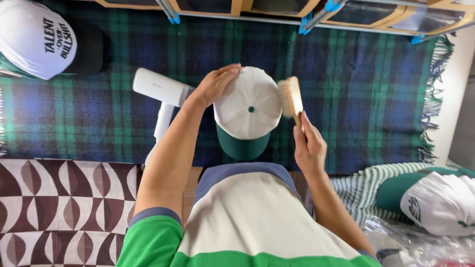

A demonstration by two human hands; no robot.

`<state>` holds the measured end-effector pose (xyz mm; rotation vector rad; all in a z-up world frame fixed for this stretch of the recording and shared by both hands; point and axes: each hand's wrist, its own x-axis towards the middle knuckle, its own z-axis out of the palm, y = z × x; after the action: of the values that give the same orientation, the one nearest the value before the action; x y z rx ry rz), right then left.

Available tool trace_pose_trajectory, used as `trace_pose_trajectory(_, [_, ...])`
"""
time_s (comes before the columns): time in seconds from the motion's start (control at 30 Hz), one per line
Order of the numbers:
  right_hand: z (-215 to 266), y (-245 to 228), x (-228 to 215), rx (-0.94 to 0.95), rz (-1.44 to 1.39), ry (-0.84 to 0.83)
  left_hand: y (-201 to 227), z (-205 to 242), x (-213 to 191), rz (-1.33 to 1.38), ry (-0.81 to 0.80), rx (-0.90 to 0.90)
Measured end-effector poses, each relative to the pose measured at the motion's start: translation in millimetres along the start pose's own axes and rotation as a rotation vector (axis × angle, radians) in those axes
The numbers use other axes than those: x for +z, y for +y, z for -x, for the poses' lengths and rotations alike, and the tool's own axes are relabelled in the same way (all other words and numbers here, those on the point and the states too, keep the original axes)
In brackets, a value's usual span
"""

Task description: Cleaning a baseball cap by brushing its interior and exterior surfaces systematically.

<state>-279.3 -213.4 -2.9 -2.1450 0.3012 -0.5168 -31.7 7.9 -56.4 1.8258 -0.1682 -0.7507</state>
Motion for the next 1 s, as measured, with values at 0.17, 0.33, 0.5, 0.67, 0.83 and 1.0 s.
trace_pose_trajectory(0.17, [-32, -24, -12, -0.224, 0.331, -0.163, -5, -5, 0, 0.137, -0.02, 0.032])
trace_pose_trajectory(0.33, [-35, -2, -33, -0.19, 0.517, -0.134, 1, 14, 3, 0.297, 0.007, 0.073])
trace_pose_trajectory(0.5, [-35, -41, -56, -0.216, 0.584, -0.195, 7, 12, 3, 0.358, 0.027, 0.086])
trace_pose_trajectory(0.67, [-37, -53, -62, -0.153, 0.666, -0.199, 11, 12, 5, 0.361, 0.048, 0.076])
trace_pose_trajectory(0.83, [-45, -47, -66, -0.104, 0.943, -0.262, 14, 18, 3, 0.379, 0.051, 0.072])
trace_pose_trajectory(1.0, [-32, -37, -37, -0.136, 0.478, -0.227, 13, 16, 3, 0.382, 0.054, 0.052])
